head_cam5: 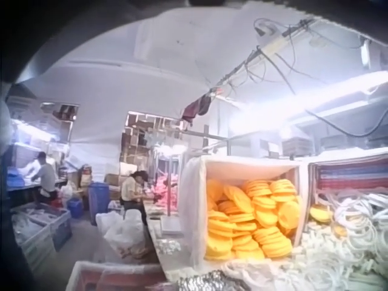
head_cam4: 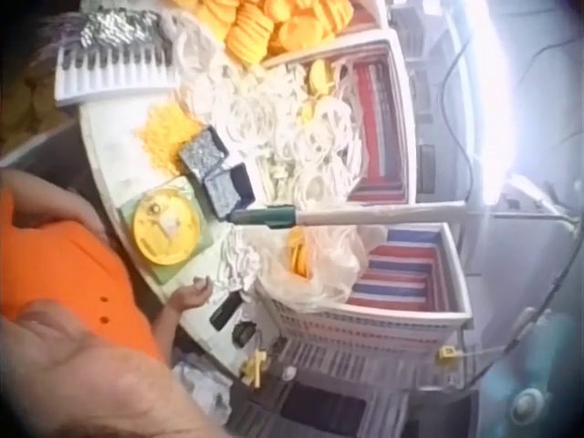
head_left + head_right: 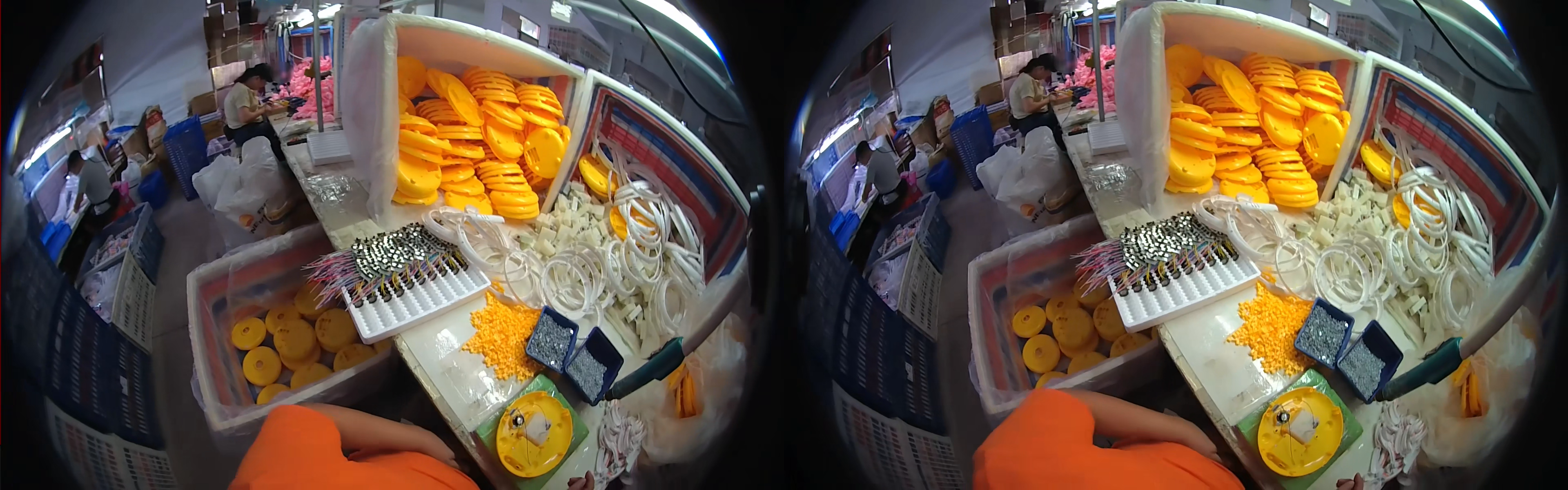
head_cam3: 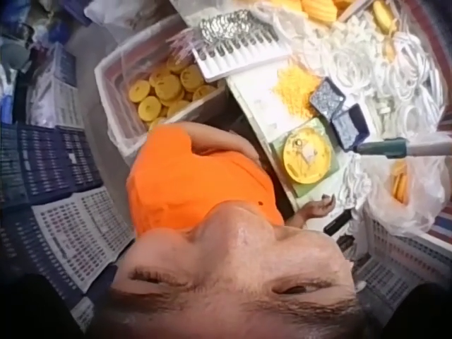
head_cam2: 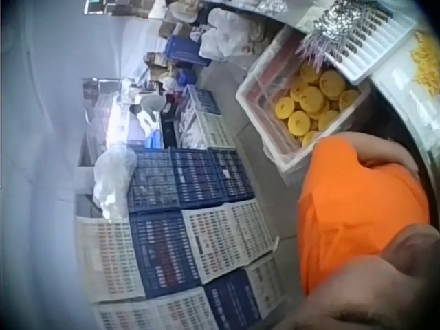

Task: Assembling yellow plastic toy components using screws, an electric screwdriver, and a specialized heating tool.

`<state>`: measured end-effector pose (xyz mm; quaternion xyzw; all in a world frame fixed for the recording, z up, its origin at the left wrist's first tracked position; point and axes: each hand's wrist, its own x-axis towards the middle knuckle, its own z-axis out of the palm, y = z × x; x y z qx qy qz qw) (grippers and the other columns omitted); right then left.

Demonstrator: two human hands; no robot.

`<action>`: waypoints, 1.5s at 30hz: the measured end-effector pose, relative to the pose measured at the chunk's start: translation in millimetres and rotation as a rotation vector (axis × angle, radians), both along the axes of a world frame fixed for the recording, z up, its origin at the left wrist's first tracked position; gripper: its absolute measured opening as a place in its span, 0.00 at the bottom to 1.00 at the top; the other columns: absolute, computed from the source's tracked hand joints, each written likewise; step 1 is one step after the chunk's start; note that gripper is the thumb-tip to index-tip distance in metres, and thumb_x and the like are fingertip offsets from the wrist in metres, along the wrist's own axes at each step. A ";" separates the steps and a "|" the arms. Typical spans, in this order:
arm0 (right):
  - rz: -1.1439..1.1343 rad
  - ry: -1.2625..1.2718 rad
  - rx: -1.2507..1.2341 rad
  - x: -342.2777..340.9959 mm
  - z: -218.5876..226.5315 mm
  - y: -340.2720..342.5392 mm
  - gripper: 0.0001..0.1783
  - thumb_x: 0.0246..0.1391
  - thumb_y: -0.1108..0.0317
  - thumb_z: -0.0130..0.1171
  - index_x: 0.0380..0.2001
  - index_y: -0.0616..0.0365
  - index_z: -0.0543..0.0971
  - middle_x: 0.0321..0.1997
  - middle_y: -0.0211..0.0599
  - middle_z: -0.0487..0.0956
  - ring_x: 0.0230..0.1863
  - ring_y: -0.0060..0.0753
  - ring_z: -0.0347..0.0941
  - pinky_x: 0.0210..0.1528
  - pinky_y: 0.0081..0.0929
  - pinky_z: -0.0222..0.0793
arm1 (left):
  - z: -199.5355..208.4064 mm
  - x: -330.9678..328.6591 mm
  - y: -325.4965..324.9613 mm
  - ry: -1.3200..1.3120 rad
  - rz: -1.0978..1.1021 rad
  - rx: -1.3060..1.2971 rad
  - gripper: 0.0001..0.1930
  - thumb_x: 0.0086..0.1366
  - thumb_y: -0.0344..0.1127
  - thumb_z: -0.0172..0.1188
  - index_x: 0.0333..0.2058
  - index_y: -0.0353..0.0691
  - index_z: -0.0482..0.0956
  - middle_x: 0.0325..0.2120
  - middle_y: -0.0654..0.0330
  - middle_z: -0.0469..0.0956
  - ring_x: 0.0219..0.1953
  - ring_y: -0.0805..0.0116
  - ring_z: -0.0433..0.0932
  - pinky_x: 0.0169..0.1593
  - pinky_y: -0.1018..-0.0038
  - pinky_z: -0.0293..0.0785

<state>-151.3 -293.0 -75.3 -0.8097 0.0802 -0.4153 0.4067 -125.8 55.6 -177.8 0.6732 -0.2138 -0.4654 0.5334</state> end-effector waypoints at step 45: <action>0.603 0.200 -0.469 41.8 75.4 31.8 0.19 0.51 0.68 0.61 0.46 0.65 0.79 0.47 0.49 0.79 0.48 0.55 0.74 0.54 0.46 0.69 | 138.5 72.7 -35.1 -1.093 0.652 -0.052 0.20 0.55 0.17 0.53 0.46 0.38 0.82 0.45 0.55 0.84 0.55 0.47 0.77 0.61 0.60 0.69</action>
